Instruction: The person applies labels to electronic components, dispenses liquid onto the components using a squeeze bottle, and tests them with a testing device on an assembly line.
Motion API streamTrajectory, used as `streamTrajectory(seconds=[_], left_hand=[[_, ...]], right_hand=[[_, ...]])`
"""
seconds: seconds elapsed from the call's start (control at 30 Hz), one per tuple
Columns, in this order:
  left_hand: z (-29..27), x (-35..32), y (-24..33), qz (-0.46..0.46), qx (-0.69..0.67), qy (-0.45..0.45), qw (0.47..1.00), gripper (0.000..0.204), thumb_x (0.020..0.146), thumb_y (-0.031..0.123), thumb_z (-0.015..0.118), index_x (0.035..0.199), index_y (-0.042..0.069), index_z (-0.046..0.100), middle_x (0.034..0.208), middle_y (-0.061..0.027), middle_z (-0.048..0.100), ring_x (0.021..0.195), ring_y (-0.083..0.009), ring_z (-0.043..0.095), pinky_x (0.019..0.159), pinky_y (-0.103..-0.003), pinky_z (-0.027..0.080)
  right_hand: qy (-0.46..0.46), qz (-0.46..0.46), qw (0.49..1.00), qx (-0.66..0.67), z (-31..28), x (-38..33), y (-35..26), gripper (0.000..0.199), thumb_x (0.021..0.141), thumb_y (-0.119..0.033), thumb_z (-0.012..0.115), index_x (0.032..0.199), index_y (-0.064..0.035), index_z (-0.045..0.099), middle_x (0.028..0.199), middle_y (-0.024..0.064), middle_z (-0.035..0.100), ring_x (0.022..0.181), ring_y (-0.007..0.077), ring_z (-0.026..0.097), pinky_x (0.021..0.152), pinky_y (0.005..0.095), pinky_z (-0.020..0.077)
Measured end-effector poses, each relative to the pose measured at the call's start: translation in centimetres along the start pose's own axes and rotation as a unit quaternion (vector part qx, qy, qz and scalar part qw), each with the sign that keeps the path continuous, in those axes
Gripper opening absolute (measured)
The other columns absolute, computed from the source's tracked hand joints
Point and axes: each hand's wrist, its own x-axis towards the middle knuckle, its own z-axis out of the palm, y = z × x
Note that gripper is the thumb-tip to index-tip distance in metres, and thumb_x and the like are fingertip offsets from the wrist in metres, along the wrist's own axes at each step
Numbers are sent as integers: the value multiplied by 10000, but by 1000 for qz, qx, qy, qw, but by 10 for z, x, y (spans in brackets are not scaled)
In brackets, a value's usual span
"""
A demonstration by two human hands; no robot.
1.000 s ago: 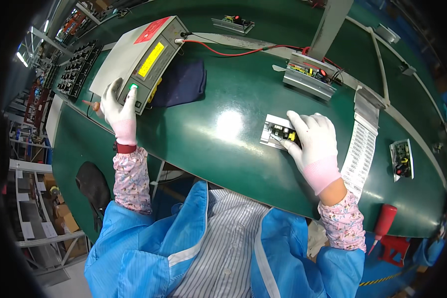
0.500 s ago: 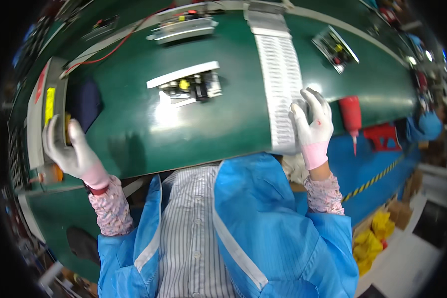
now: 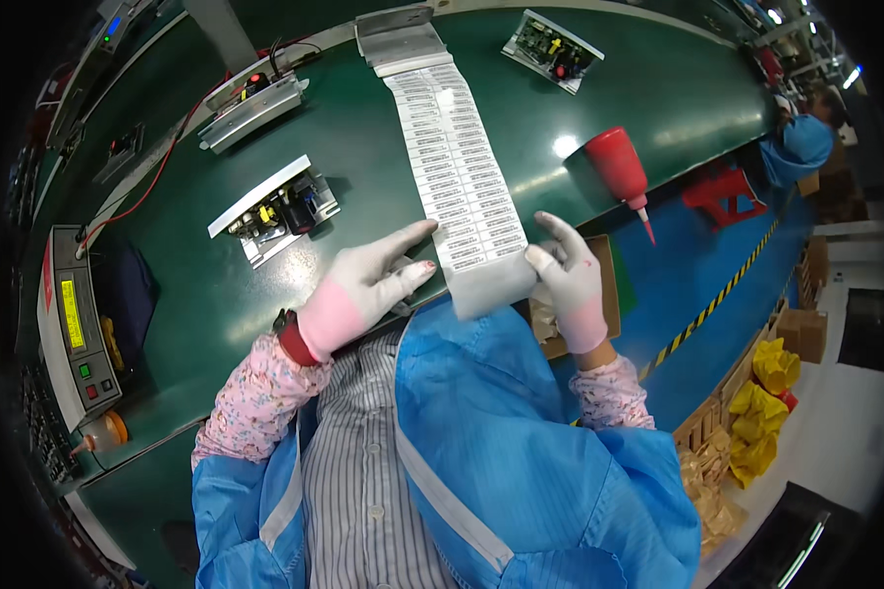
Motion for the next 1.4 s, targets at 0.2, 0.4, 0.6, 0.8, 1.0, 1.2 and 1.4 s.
streamTrajectory(seconds=[0.2, 0.4, 0.6, 0.8, 1.0, 1.2, 1.4], left_hand=[[25, 25, -11, 70, -326, -60, 941, 454, 1011, 163, 623, 1409, -47, 558, 1239, -149, 687, 1016, -153, 645, 880, -230, 519], [31, 35, -3, 63, -284, -45, 956, 429, 1013, 165, 623, 1378, -59, 583, 1290, -162, 673, 1081, -167, 640, 966, -237, 504], [32, 37, -8, 70, -245, -43, 966, 403, 1016, 161, 619, 1351, -63, 608, 1291, -167, 671, 1086, -164, 639, 985, -241, 501], [33, 38, -12, 66, -262, -40, 962, 399, 1013, 149, 622, 1342, -76, 609, 1289, -174, 671, 1103, -163, 639, 991, -237, 499], [31, 38, -12, 43, -262, -56, 962, 400, 1012, 138, 624, 1345, -84, 604, 1286, -179, 673, 1106, -164, 641, 989, -231, 499], [31, 38, -13, 70, -250, -36, 965, 407, 1013, 150, 628, 1349, -79, 605, 1278, -175, 679, 1087, -150, 640, 973, -224, 502], [31, 37, -10, 69, -245, -32, 967, 408, 1011, 159, 630, 1347, -72, 610, 1277, -174, 682, 1076, -141, 640, 964, -218, 502]], right_hand=[[21, 10, 976, 216, 0, 4, -13, 476, 937, -50, 613, 1388, 83, 536, 1186, 167, 655, 987, 190, 614, 938, 257, 475], [10, -21, 997, 70, -2, 6, -13, 443, 915, -42, 639, 1337, 82, 585, 1212, 188, 673, 1054, 214, 640, 967, 276, 490], [-3, -8, 1000, 26, -10, 9, -7, 414, 882, 0, 669, 1287, 78, 631, 1194, 193, 698, 1073, 225, 661, 967, 284, 503], [-3, 0, 998, 68, -5, 10, -16, 417, 857, 39, 685, 1270, 77, 639, 1199, 195, 694, 1062, 226, 661, 976, 284, 503], [3, -8, 998, 69, -10, 15, -1, 388, 839, 35, 717, 1219, 85, 664, 1190, 177, 705, 1078, 213, 660, 929, 268, 515], [-18, 11, 991, 130, -18, 19, 6, 433, 843, 54, 699, 1267, 95, 625, 1226, 202, 682, 1056, 220, 658, 983, 278, 498], [-5, -19, 996, 87, -12, 17, -1, 336, 862, 46, 687, 1196, 68, 674, 1228, 194, 686, 1046, 217, 658, 975, 269, 500]])
